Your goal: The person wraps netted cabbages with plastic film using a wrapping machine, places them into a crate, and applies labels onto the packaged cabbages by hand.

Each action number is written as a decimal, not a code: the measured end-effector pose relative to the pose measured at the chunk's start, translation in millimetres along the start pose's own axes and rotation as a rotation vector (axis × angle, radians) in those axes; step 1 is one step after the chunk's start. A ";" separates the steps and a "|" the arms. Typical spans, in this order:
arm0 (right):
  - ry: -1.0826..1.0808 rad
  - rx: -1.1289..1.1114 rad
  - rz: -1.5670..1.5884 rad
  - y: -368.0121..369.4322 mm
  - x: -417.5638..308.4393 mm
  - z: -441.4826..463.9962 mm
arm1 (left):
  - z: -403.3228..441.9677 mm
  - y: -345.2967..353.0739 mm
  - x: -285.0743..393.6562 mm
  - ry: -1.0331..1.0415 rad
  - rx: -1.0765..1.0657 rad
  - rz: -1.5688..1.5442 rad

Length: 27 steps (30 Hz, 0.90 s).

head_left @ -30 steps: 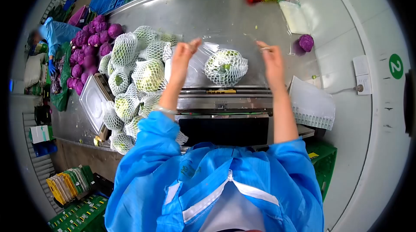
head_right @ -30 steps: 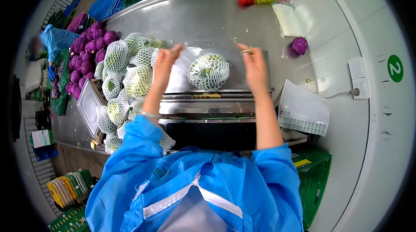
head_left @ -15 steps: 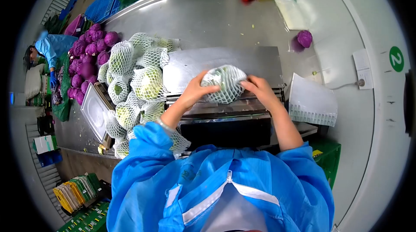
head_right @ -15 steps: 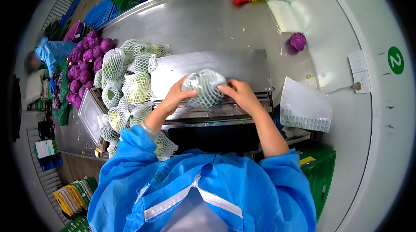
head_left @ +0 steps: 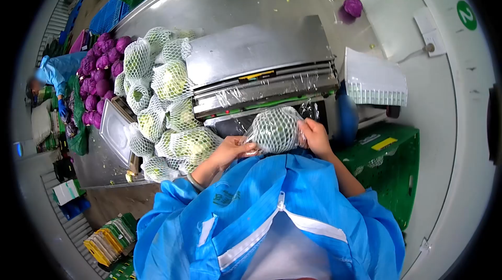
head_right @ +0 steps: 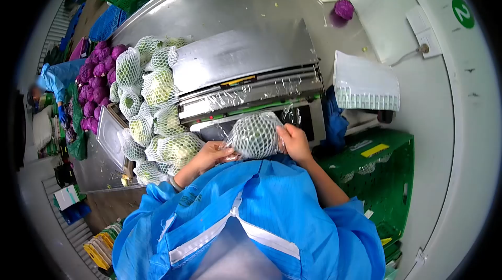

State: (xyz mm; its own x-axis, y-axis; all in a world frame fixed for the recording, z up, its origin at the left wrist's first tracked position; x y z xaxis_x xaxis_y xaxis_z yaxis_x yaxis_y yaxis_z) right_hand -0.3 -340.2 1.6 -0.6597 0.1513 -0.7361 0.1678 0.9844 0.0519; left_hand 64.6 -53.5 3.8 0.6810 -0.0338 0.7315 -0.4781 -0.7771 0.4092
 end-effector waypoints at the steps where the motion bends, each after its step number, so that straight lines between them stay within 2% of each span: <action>1: -0.037 0.092 0.011 0.7 10.9 1.9 | -2.9 -2.0 -11.6 0.022 0.072 -0.012; 3: -0.140 0.258 -0.013 1.3 37.1 13.5 | -1.5 -11.3 -35.3 0.074 0.214 -0.028; 4: -0.167 0.367 -0.132 -0.5 46.5 14.1 | 5.3 -12.1 -45.7 0.190 0.237 -0.099; 5: -0.244 0.478 -0.264 -2.8 45.6 9.1 | 7.4 -16.8 -46.2 0.200 0.309 -0.013; 7: -0.253 0.581 -0.322 -8.9 41.5 1.0 | 18.5 -26.3 -44.8 0.230 0.446 0.157; 8: -0.257 0.623 -0.403 -15.4 55.2 9.6 | 26.0 -31.5 -47.5 0.289 0.444 0.261; 11: -0.399 0.845 -0.889 -5.6 70.3 27.9 | 48.6 -19.0 -38.5 0.686 0.582 1.496; 12: -0.482 0.859 -0.958 1.8 69.8 36.8 | 58.9 -15.1 -38.2 0.663 0.525 1.606; 13: -0.514 0.871 -0.958 8.0 69.4 44.8 | 72.1 -14.0 -43.6 0.770 0.460 1.633; 15: -0.572 0.883 -0.960 21.6 68.6 49.0 | 89.6 -5.8 -48.9 0.728 0.346 1.814; 16: -0.371 0.769 -0.936 20.9 67.8 42.8 | 94.6 -2.4 -46.5 0.567 0.284 1.753; 18: -0.515 0.642 -0.338 32.0 60.1 28.6 | 84.3 19.2 -33.8 0.960 0.138 1.332; 19: -0.382 0.279 0.201 38.5 57.8 5.3 | 74.6 25.1 -35.1 1.119 0.052 1.101; 20: -0.178 0.050 0.775 48.6 42.4 -25.1 | 71.1 20.1 -54.4 1.130 -0.060 1.001; 21: -0.199 0.011 0.338 47.7 44.9 -35.9 | 49.4 39.0 -49.9 0.922 -0.010 0.561; 22: -0.274 -0.004 -0.088 46.8 47.5 -46.8 | 26.3 50.8 -35.1 0.978 -0.070 0.690; 23: -0.283 -0.051 -0.456 52.0 20.1 -68.8 | 14.6 57.0 -21.4 1.059 -0.143 0.740; 25: -0.336 -0.322 0.190 61.3 53.9 -88.3 | -2.2 66.7 -0.7 1.239 -0.299 0.742; 26: -0.180 -0.350 0.217 61.3 28.4 -113.7 | -11.1 69.6 3.9 1.092 -0.262 0.762; 27: -0.258 -0.327 -0.006 59.4 14.1 -126.5 | -9.9 70.8 5.3 1.040 -0.312 0.581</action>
State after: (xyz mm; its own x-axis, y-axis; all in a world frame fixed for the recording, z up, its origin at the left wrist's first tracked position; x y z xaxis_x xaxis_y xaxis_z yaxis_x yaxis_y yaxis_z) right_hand -92.3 -268.2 79.7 -0.4476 0.1592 -0.8799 -0.1046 0.9680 0.2283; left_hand 28.9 -102.5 42.0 -0.3748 0.3025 0.8764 -0.7717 -0.6257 -0.1141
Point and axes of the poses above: each hand's wrist, its own z-axis towards the middle knuckle, its own y-axis out of the palm, x = y × z, the point moved 1 cm from there along z, towards the middle knuckle, and after that the axes turned 11 degrees about y, right-handed, at the moved point
